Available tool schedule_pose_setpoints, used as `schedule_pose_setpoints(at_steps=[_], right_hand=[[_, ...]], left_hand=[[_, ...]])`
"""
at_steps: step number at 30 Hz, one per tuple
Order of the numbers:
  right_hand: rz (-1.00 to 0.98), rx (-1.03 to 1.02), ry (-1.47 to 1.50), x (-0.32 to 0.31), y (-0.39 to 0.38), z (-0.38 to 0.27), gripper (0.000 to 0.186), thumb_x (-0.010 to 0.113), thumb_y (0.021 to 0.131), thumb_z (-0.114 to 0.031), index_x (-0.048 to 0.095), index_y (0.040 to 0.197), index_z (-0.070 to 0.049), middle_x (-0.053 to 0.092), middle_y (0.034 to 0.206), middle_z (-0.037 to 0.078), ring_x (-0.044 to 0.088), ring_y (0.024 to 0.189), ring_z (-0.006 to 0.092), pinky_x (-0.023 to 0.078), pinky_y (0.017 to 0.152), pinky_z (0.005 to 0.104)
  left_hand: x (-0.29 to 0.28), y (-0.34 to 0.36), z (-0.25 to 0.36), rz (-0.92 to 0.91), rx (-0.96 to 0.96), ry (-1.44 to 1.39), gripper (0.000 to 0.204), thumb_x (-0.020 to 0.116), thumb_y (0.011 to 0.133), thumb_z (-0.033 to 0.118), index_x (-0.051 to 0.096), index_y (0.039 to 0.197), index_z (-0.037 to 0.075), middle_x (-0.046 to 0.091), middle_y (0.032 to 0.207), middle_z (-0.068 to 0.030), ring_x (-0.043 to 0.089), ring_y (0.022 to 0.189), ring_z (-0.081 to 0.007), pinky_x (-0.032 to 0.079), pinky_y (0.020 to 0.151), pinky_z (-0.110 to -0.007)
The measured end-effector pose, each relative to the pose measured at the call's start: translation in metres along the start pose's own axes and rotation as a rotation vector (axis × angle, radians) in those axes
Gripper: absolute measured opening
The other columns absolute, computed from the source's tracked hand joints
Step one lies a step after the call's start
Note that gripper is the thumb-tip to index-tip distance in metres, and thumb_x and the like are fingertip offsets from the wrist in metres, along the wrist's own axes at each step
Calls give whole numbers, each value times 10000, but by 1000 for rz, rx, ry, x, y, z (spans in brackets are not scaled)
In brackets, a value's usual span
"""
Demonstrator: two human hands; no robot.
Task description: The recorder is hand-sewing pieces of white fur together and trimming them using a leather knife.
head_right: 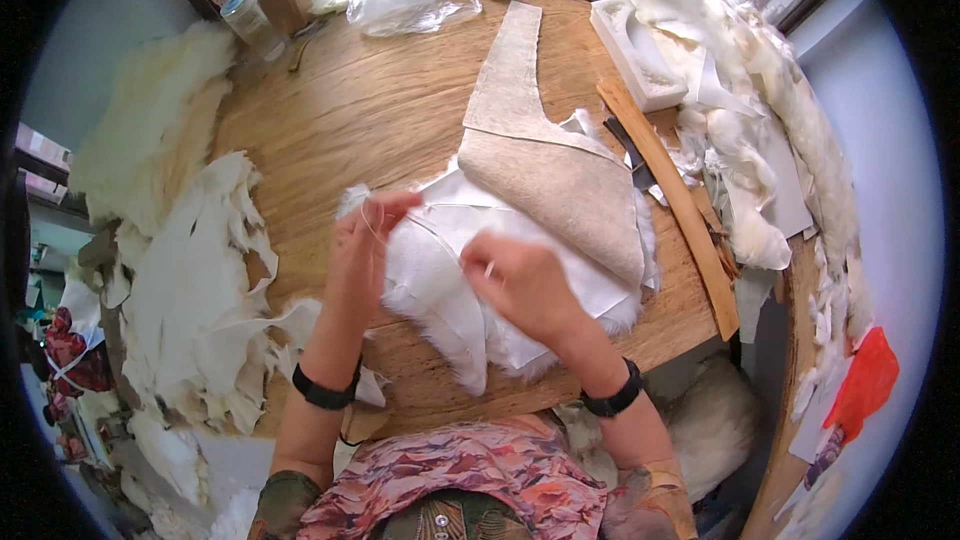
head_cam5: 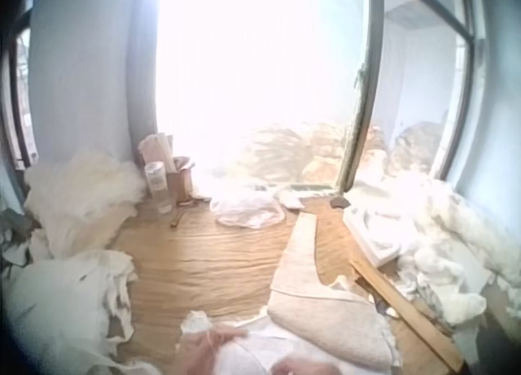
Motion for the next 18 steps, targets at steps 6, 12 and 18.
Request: schedule_pose_setpoints(at_steps=[6,12,18], right_hand=[[-519,-100,133,60,-41,-21,107,613,810,-108,573,902,-71,634,772,118,637,704,322,496,628,396],[-339,-71,-152,73,-33,21,95,591,823,-111,579,903,-62,643,790,139,636,728,346,498,636,421],[-264,-40,-86,55,-35,26,103,583,837,-117,588,913,-48,649,787,140,641,731,337,502,647,410]], left_hand=[[-32,8,-7,191,428,1300,99,676,758,72,708,849,48,625,939,-110,570,901,-286,463,824,-363],[-13,16,-22,127,494,1443,48,679,731,28,654,770,40,608,889,-95,556,885,-299,467,758,-394],[-21,16,-20,179,456,1364,59,636,762,26,578,755,21,580,878,-116,542,884,-324,456,747,-414]])
Point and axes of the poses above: each hand's wrist, its own y-axis towards the middle knuckle, its own x-axis out of the palm, z = x × y, the point moved 8 cm from there along y, towards the middle knuckle
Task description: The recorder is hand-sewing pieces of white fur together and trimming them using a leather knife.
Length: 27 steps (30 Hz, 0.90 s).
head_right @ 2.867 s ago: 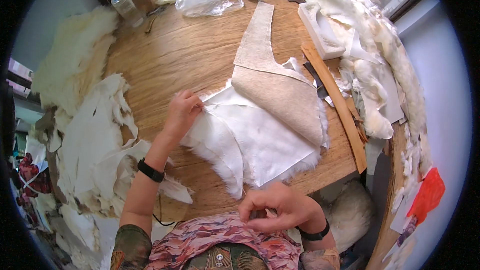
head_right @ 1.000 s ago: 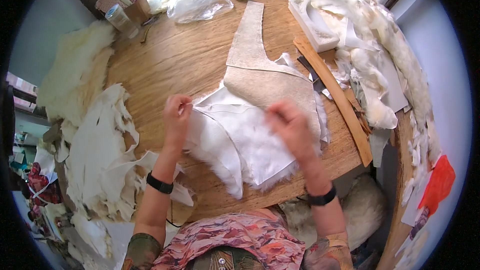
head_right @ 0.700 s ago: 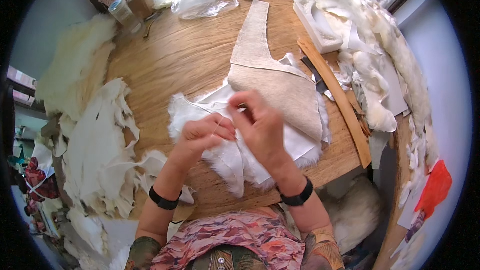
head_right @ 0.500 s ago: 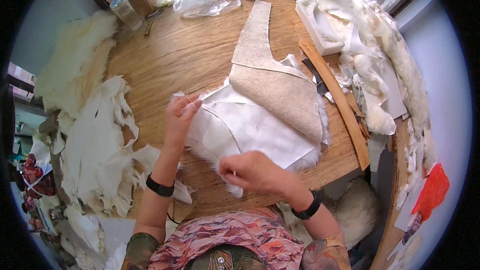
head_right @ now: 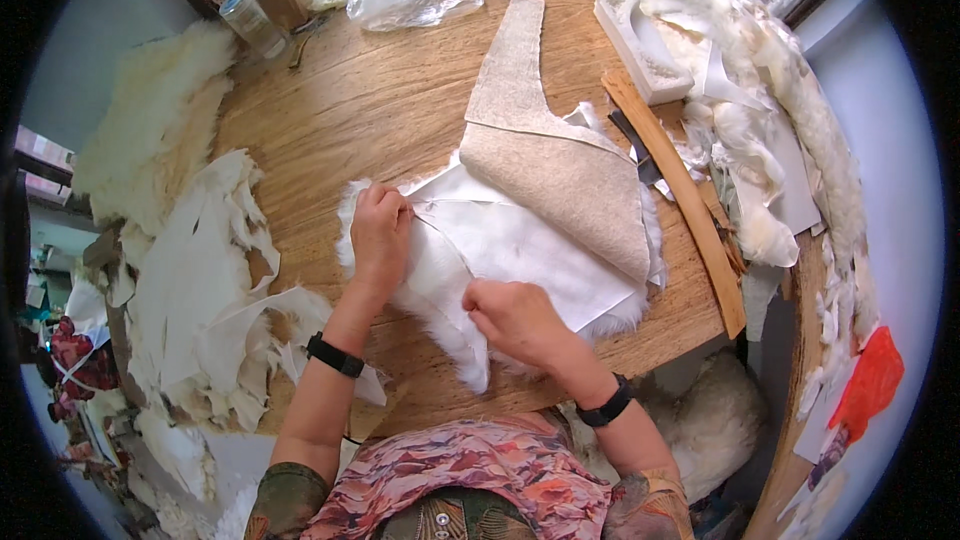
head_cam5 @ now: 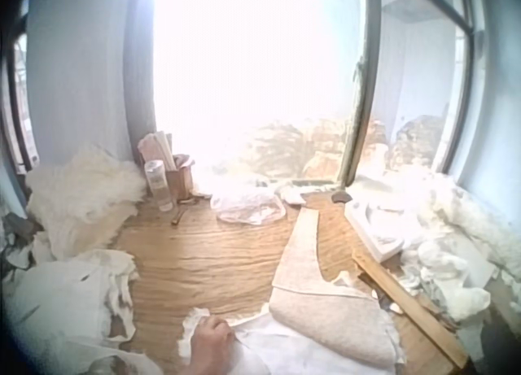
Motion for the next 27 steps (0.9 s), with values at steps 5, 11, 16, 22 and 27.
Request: schedule_pose_setpoints(at_steps=[5,11,16,22,27], right_hand=[[162,156,41,-46,-3,23,87,615,824,-118,599,877,-50,653,760,136,648,710,308,501,642,378],[686,292,104,-122,-24,99,61,615,867,-95,625,910,-52,624,758,52,570,616,139,459,553,278],[1300,152,909,-217,-82,149,111,645,893,-105,603,981,-53,593,802,-3,429,581,19,335,479,173],[710,135,534,-106,-7,42,63,633,901,-93,618,960,-76,616,820,6,551,667,73,436,560,213],[94,-218,238,-35,5,-75,104,679,812,-53,635,907,-47,667,840,90,659,711,185,509,638,296]], left_hand=[[3,0,-3,-33,-25,54,58,608,792,29,551,793,18,544,888,-132,522,886,-331,446,762,-423],[8,-2,-9,-28,-8,84,59,591,804,26,540,831,11,542,933,-136,515,921,-339,443,776,-425],[12,0,0,-16,16,147,66,586,807,22,541,850,1,547,970,-139,517,937,-338,446,800,-418],[-2,-3,-14,-46,-108,83,116,571,764,-13,574,878,2,542,939,-142,518,929,-334,442,804,-416],[-17,-5,58,-263,100,-521,144,727,722,44,647,841,44,603,899,-110,563,916,-291,458,784,-375]])
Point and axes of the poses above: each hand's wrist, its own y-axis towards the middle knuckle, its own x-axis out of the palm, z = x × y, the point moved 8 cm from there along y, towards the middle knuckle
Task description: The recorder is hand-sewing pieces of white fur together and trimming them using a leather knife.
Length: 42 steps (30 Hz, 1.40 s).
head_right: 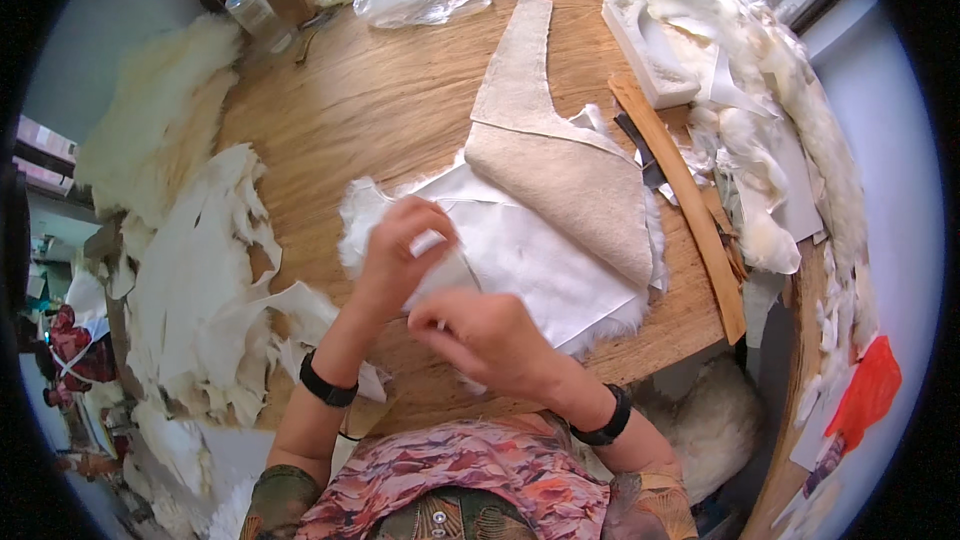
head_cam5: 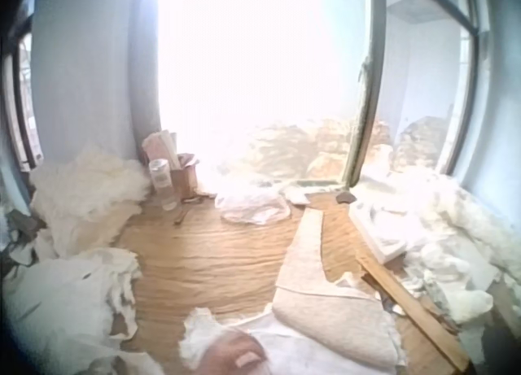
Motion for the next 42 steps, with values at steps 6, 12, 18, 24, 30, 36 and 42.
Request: schedule_pose_setpoints(at_steps=[6,12,18,24,30,36,42], right_hand=[[168,202,-187,-52,-5,42,109,652,829,-64,615,932,-57,650,777,88,632,643,182,485,579,287],[-293,209,35,4,-23,38,87,621,833,-99,591,911,-74,631,760,110,646,722,293,502,639,366],[-89,164,-383,-13,-18,75,94,644,801,-73,602,884,-61,643,770,114,648,702,292,499,614,360],[22,250,-423,-49,-17,89,64,612,832,-127,605,875,-80,646,787,144,640,740,319,492,629,404],[966,431,151,-202,-67,145,47,630,896,-105,606,892,-65,600,737,1,464,575,33,370,484,193],[1094,214,285,-199,-59,103,85,657,895,-111,596,919,-57,603,800,-17,420,567,0,303,471,149],[-6,26,-26,-15,-8,21,96,662,830,22,643,912,-24,668,828,34,623,719,73,488,591,212]], left_hand=[[-5,-11,11,48,-391,-916,132,674,874,117,721,986,66,640,1002,-52,572,988,-179,448,871,-300],[-32,-7,-48,272,-168,491,73,670,783,69,693,839,28,616,933,-100,568,908,-274,478,791,-355],[-11,-4,-59,224,-77,727,52,661,735,49,617,716,31,593,878,-107,566,885,-287,485,754,-378],[-10,-4,-60,226,-91,762,26,598,780,21,574,769,24,568,899,-119,546,894,-309,469,758,-411],[-15,-5,-73,258,-168,608,40,591,798,20,553,808,11,559,926,-132,530,915,-336,454,772,-430],[-15,-7,-74,256,-198,657,57,602,788,14,559,825,19,565,925,-129,535,929,-330,453,769,-431],[-12,-3,-23,200,-126,292,108,674,734,1,605,815,22,594,917,-97,568,924,-294,464,791,-378]])
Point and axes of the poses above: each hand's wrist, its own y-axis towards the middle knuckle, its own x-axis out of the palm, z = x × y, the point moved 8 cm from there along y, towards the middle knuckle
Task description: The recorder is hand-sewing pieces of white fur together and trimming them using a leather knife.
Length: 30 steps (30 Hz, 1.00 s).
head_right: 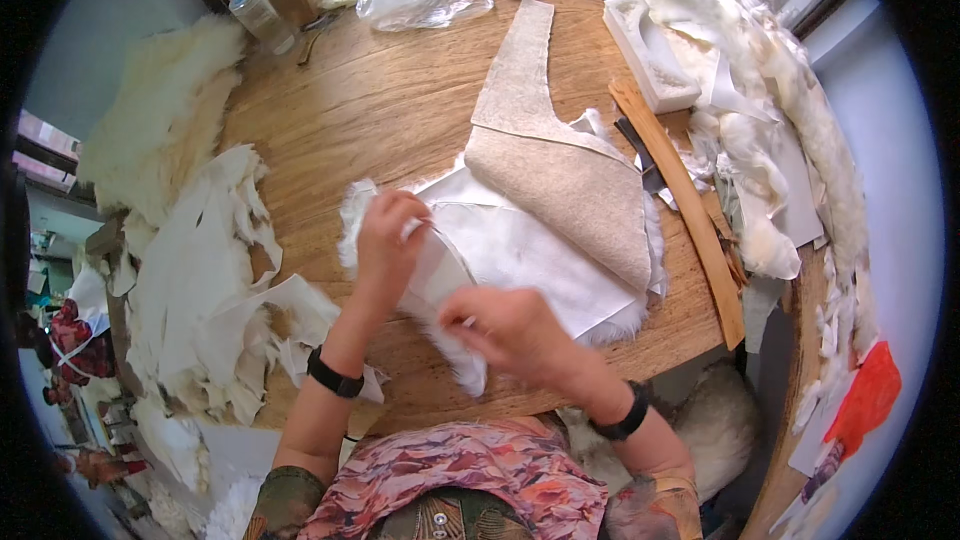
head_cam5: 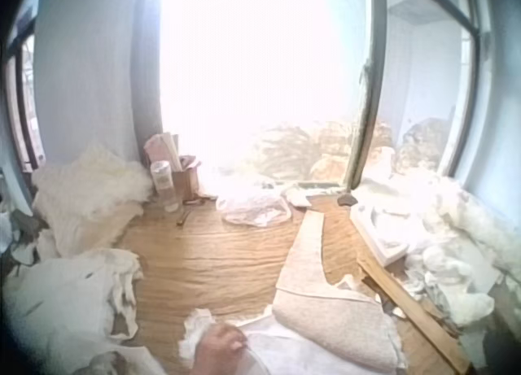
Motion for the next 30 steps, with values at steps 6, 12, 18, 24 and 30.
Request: schedule_pose_setpoints(at_steps=[6,12,18,24,30], right_hand=[[473,287,2,-63,3,26,87,648,825,-23,633,908,-43,648,779,113,633,630,173,475,566,281],[-237,109,-78,8,-23,23,88,670,820,-81,626,895,-65,654,779,96,651,690,250,500,620,314],[68,177,-501,-42,-14,73,63,612,832,-100,622,891,-80,652,796,129,645,727,307,500,641,374],[629,330,-53,-181,-17,129,54,626,880,-89,628,929,-65,624,771,25,547,592,84,438,516,224],[978,166,593,-205,-31,133,132,670,888,-98,604,994,-57,628,826,-7,505,593,-5,372,483,121]], left_hand=[[11,-20,50,-470,-111,-1006,220,753,760,72,719,977,57,643,1001,-81,577,964,-173,447,845,-290],[-12,-3,-25,107,-154,-56,152,708,775,79,707,926,55,627,979,-92,577,952,-231,462,826,-332],[0,-1,-41,162,-77,308,57,666,744,29,618,774,31,594,919,-107,554,924,-308,463,783,-396],[5,3,-43,185,-92,254,47,633,755,23,587,767,18,579,902,-111,543,900,-316,449,766,-400],[4,-2,-48,172,-112,279,39,626,772,33,589,768,23,574,907,-112,533,917,-317,438,802,-415]])
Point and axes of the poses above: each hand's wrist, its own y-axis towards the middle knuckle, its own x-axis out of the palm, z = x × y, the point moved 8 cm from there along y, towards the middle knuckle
